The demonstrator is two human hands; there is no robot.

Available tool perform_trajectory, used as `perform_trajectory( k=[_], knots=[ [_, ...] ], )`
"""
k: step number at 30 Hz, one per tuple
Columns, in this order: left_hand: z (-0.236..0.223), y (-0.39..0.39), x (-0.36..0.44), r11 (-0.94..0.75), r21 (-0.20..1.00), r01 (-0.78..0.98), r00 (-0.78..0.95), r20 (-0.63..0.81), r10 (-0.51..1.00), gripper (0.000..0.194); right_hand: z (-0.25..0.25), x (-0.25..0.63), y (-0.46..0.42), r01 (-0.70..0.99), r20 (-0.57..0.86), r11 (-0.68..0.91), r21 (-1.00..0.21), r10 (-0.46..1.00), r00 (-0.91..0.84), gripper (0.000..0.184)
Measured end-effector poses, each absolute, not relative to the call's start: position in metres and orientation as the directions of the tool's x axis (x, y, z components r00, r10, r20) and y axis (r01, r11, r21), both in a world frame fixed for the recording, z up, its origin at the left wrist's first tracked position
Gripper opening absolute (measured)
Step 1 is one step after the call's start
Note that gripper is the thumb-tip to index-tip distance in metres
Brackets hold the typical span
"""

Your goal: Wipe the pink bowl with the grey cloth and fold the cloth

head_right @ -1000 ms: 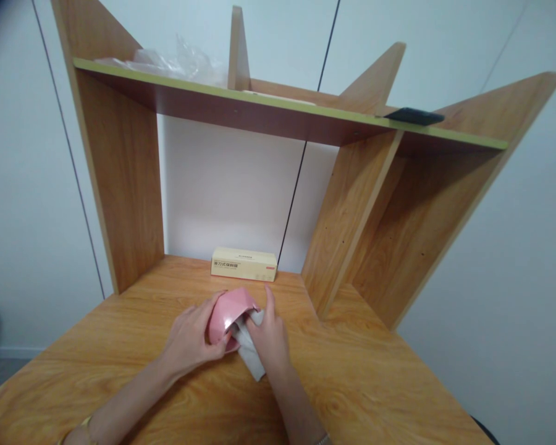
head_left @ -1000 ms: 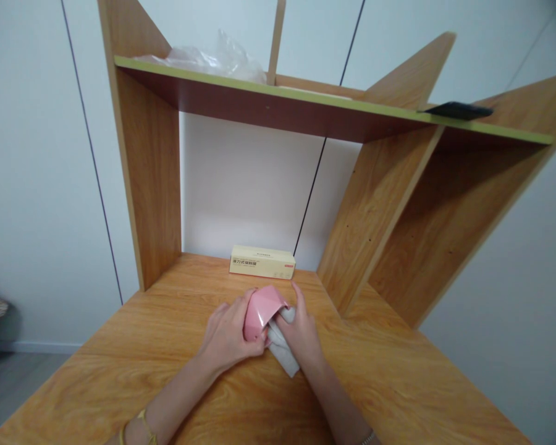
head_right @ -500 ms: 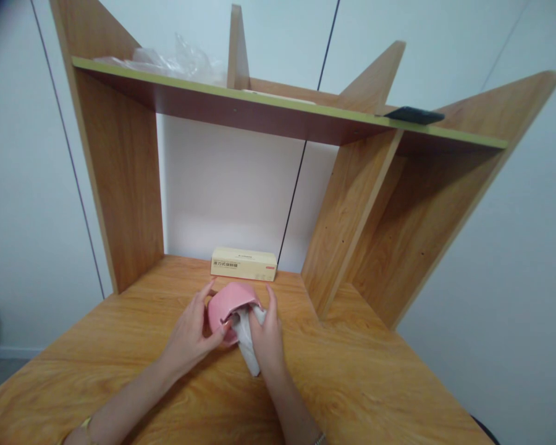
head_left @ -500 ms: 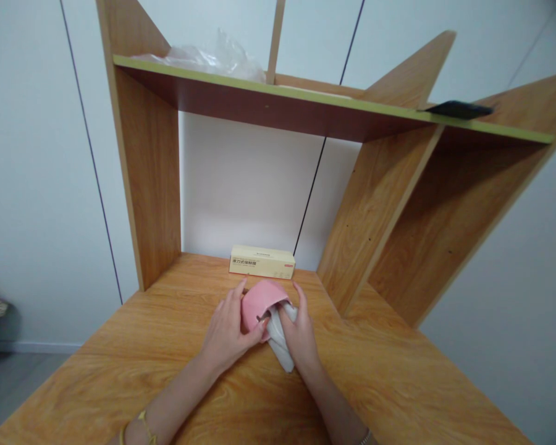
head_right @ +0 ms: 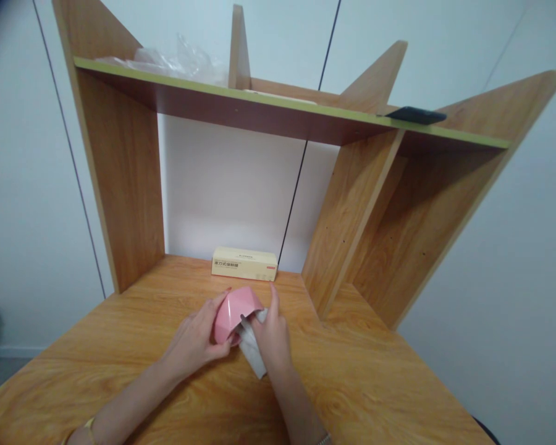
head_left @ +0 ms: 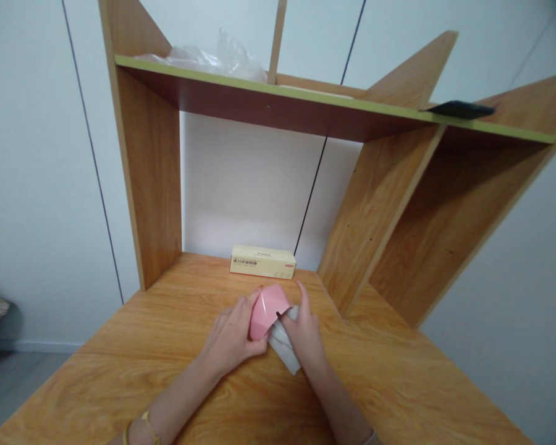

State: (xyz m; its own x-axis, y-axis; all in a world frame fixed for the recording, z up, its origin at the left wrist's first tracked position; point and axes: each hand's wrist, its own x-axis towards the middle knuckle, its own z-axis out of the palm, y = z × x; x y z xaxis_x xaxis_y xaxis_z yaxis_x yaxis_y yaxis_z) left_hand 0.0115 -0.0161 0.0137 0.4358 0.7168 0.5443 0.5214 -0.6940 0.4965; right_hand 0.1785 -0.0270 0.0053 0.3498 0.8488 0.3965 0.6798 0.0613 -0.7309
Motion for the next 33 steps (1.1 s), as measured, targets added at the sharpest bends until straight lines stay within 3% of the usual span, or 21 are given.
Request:
perform_trajectory(
  k=[5, 9, 13, 17, 20, 23, 28, 33],
  knots=[
    [0.012, -0.017, 0.017, -0.562, 0.657, 0.503, 0.293, 0.482, 0.826, 0.065, 0.015, 0.180, -0.031, 0.774, 0.465, 0.028, -0.633, 0.813, 0.351, 0.067],
    [0.004, -0.007, 0.020, -0.396, 0.837, 0.378, 0.130, 0.375, 0.918, 0.055, 0.012, 0.187, -0.025, 0.736, 0.435, 0.023, -0.677, 0.818, 0.375, 0.067],
    [-0.003, 0.003, 0.021, -0.305, 0.919, 0.251, 0.041, 0.305, 0.952, 0.052, 0.002, 0.209, -0.015, 0.694, 0.343, -0.069, -0.717, 0.831, 0.438, 0.068],
    [-0.003, 0.006, 0.019, -0.283, 0.937, 0.203, -0.002, 0.290, 0.957, 0.050, -0.003, 0.233, -0.011, 0.709, 0.218, -0.199, -0.677, 0.866, 0.450, 0.049],
    [-0.003, 0.008, 0.018, -0.323, 0.927, 0.191, -0.010, 0.330, 0.944, 0.047, -0.004, 0.236, -0.012, 0.701, 0.150, -0.214, -0.680, 0.896, 0.418, 0.024],
    [-0.001, 0.010, 0.018, -0.382, 0.907, 0.177, -0.025, 0.392, 0.919, 0.043, -0.005, 0.219, -0.015, 0.688, 0.097, -0.195, -0.699, 0.928, 0.361, 0.011],
    [0.005, 0.008, 0.016, -0.450, 0.874, 0.185, -0.042, 0.464, 0.885, 0.040, -0.005, 0.178, -0.021, 0.652, 0.044, -0.104, -0.751, 0.977, 0.207, 0.019],
    [0.009, 0.003, 0.014, -0.468, 0.871, 0.151, -0.047, 0.479, 0.876, 0.046, 0.021, 0.168, -0.025, 0.614, 0.246, 0.057, -0.787, 0.942, 0.228, 0.032]
  ],
)
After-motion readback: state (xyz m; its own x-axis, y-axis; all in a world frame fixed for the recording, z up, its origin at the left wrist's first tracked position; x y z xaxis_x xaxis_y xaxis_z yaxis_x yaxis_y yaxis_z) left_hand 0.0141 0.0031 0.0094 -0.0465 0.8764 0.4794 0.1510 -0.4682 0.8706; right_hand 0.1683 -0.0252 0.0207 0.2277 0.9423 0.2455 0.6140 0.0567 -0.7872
